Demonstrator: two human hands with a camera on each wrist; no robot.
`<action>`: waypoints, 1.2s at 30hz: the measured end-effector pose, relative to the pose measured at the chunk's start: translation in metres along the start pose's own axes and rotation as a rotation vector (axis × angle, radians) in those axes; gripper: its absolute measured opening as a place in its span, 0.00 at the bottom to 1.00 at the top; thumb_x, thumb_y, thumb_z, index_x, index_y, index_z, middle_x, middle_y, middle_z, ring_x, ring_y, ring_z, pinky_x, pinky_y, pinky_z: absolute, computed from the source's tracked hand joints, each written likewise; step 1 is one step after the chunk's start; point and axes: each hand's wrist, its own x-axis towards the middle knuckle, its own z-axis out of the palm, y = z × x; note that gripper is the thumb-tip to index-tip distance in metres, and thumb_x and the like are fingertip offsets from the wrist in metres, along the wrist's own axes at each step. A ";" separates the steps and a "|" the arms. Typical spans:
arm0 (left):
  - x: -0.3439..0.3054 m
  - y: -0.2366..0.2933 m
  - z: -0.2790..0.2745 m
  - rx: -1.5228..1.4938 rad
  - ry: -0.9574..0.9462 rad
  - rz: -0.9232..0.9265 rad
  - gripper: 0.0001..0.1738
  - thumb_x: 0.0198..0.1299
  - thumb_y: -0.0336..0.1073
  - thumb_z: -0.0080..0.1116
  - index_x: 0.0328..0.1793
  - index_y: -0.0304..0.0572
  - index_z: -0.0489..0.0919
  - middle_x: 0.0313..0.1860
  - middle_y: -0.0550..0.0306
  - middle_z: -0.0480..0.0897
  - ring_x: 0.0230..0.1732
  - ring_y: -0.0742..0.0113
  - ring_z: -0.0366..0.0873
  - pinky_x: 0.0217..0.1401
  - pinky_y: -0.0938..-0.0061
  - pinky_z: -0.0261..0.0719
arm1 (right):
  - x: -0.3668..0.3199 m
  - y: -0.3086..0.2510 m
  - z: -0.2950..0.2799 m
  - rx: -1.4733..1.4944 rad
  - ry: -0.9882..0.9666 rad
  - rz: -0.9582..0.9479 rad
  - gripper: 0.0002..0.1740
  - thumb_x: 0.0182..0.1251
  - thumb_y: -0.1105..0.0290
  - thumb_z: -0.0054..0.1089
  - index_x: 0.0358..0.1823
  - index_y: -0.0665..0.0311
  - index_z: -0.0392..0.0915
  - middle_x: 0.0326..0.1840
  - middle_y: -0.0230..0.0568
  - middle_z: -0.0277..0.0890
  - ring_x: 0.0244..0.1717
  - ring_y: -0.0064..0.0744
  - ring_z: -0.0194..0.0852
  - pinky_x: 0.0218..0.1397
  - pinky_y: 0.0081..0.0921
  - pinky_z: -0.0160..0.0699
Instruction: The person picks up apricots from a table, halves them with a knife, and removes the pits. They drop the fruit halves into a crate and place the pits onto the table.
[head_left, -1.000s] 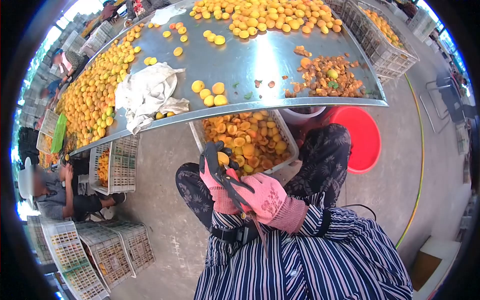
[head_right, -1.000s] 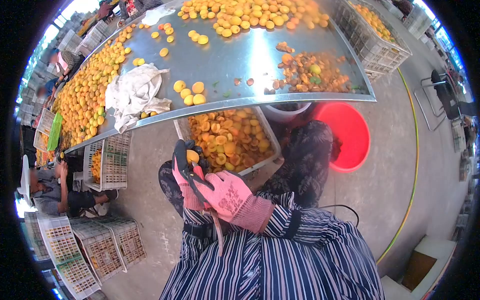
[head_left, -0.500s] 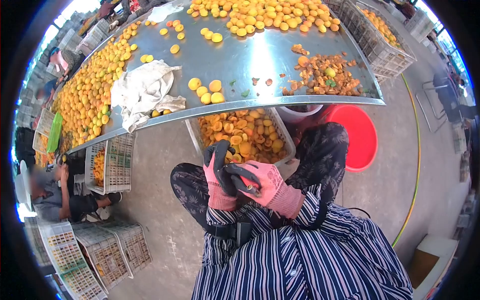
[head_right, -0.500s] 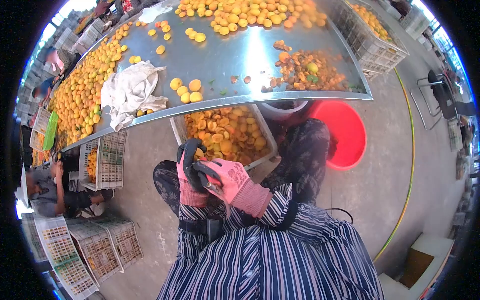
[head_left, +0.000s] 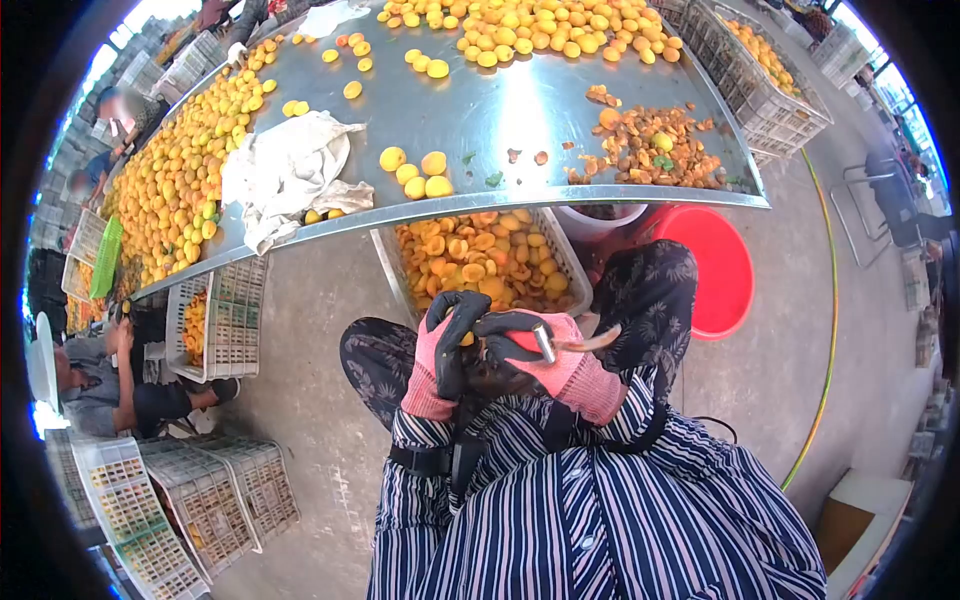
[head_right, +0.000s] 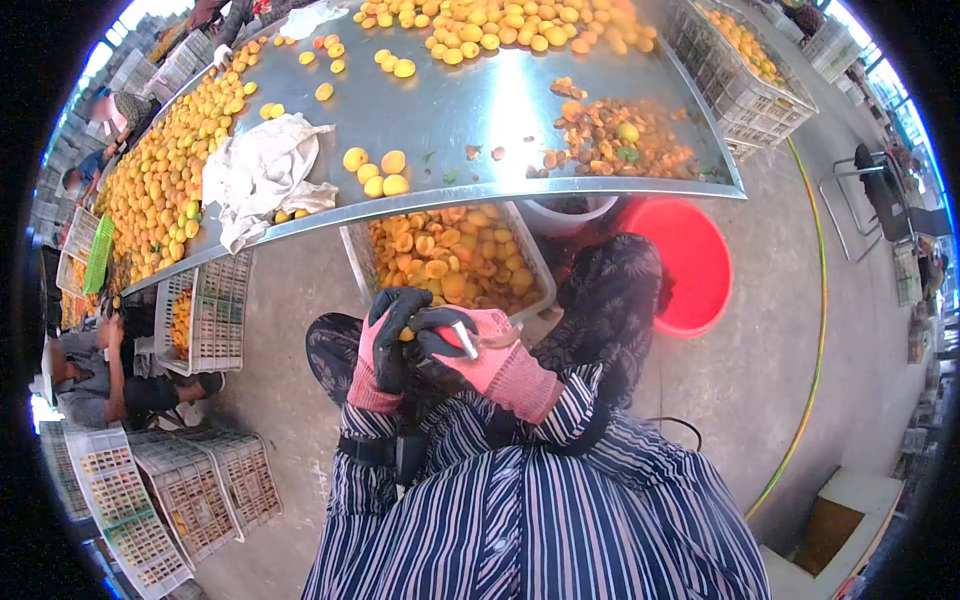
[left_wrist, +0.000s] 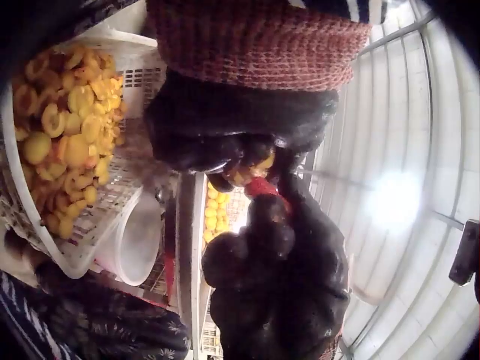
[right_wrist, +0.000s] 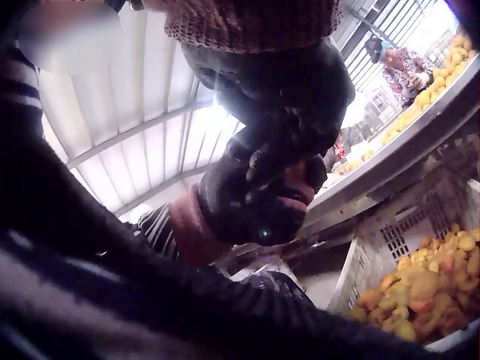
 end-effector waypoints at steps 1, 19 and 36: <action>-0.003 0.000 -0.001 -0.001 0.002 -0.001 0.21 0.52 0.26 0.53 0.55 0.39 0.77 0.49 0.50 0.75 0.51 0.57 0.75 0.52 0.71 0.74 | -0.002 0.000 0.000 -0.001 -0.002 0.000 0.16 0.57 0.66 0.62 0.47 0.64 0.78 0.40 0.46 0.80 0.43 0.44 0.79 0.48 0.32 0.78; 0.010 0.032 0.004 -1.124 0.196 -0.491 0.26 0.64 0.54 0.51 0.57 0.40 0.73 0.47 0.51 0.78 0.44 0.62 0.78 0.45 0.67 0.81 | 0.003 -0.019 -0.010 -0.116 -0.061 -0.371 0.31 0.46 0.72 0.68 0.57 0.62 0.74 0.50 0.47 0.75 0.48 0.50 0.77 0.51 0.35 0.77; 0.000 0.045 -0.012 -0.713 -0.046 -0.315 0.26 0.65 0.47 0.51 0.60 0.34 0.72 0.53 0.53 0.77 0.56 0.67 0.73 0.58 0.75 0.72 | 0.002 -0.004 -0.006 0.566 -0.017 -0.034 0.19 0.58 0.74 0.62 0.53 0.66 0.76 0.48 0.40 0.80 0.50 0.29 0.78 0.56 0.25 0.74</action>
